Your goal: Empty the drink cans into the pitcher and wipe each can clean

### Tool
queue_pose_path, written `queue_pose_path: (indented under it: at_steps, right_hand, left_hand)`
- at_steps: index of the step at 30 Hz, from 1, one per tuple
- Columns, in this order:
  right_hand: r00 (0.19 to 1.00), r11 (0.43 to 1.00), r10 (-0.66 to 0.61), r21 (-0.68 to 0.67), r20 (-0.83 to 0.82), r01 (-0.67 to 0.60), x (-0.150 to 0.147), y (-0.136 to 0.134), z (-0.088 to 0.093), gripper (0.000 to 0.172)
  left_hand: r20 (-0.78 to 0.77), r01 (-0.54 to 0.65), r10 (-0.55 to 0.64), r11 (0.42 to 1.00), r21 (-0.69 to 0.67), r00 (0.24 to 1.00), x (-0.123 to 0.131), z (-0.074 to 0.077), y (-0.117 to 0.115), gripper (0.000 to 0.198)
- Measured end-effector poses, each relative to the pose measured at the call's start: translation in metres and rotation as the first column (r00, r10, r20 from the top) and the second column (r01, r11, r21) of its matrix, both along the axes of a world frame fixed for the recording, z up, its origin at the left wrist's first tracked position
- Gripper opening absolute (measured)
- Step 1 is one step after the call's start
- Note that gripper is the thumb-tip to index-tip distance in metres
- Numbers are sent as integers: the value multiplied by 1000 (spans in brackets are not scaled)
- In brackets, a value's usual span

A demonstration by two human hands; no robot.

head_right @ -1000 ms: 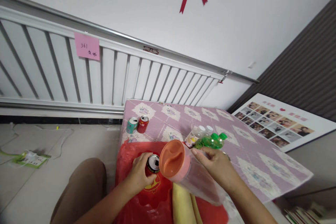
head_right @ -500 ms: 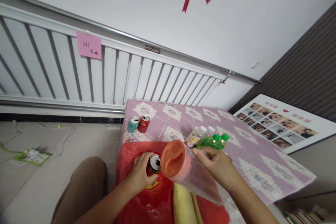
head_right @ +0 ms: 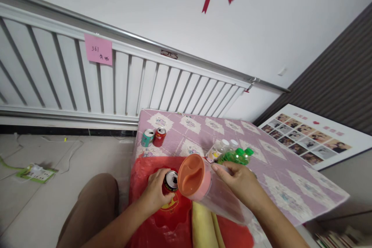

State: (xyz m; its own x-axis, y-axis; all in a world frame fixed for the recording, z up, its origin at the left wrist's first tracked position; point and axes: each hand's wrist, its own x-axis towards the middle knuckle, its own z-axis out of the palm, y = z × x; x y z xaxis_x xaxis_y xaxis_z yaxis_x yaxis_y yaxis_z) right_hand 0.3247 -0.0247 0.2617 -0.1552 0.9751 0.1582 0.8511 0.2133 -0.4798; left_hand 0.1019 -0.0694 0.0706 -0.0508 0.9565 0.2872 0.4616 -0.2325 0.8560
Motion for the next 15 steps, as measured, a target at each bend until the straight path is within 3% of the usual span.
queue_pose_path:
  at_steps: [3, 15]
  right_hand:
    - [997, 998, 16, -69, 71, -11, 1, 1, 0, 49]
    - [996, 998, 11, -63, 92, -5, -1, 2, 0, 50]
  left_hand:
    - [0, 3, -3, 1000, -3, 1000, 0, 0, 0, 68]
    - [11, 3, -3, 1000, -1, 1000, 0, 2, 0, 69]
